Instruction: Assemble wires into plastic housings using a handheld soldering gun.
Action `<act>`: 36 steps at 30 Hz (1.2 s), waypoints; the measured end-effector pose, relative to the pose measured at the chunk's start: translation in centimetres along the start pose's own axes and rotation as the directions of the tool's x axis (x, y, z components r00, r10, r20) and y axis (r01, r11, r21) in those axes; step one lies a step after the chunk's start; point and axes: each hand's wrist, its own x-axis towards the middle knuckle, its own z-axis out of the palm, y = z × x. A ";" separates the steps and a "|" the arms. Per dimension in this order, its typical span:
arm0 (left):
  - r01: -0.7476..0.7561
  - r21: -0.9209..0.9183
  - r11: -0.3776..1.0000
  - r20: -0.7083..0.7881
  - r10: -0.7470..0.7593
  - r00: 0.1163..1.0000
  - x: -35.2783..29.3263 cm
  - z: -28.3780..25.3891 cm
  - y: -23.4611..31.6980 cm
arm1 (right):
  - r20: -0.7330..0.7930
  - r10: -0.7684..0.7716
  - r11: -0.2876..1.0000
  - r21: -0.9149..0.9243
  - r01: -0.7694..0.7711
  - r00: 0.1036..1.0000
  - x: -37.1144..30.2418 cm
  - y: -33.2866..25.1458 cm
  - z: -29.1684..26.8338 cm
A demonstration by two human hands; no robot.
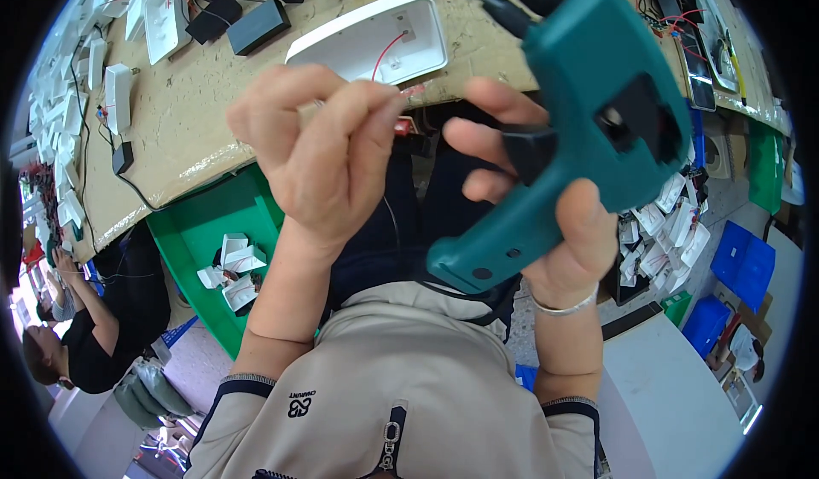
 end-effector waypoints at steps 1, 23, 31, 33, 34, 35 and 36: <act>0.010 0.046 0.999 -0.017 -0.009 1.000 0.2 0.1 -0.2 | -0.003 -0.001 1.000 -0.001 0.001 1.000 -0.3 -0.4 -0.4; 0.109 0.345 0.932 0.048 -0.133 0.990 1.7 2.2 -1.0 | -0.236 -0.096 0.649 -0.751 -0.119 0.967 -5.7 -3.0 -1.7; 0.107 0.326 0.939 0.054 -0.132 0.990 1.7 2.2 -1.0 | -0.140 0.013 0.693 -0.712 -0.110 0.990 -5.0 -3.1 -1.5; 0.106 0.321 0.941 0.051 -0.129 0.990 1.7 2.3 -1.1 | -0.156 -0.024 0.645 -0.757 -0.104 0.988 -4.9 -2.9 -1.7; 0.100 0.334 0.937 0.046 -0.123 0.991 1.7 2.3 -1.1 | -0.155 -0.022 0.644 -0.758 -0.105 0.988 -4.8 -2.9 -1.6; 0.094 0.344 0.934 0.043 -0.116 0.992 1.7 2.4 -1.1 | -0.150 -0.016 0.632 -0.767 -0.106 0.989 -4.7 -2.9 -1.6; 0.095 0.342 0.935 0.044 -0.116 0.992 1.6 2.4 -1.1 | -0.145 -0.010 0.621 -0.777 -0.108 0.989 -4.6 -2.9 -1.5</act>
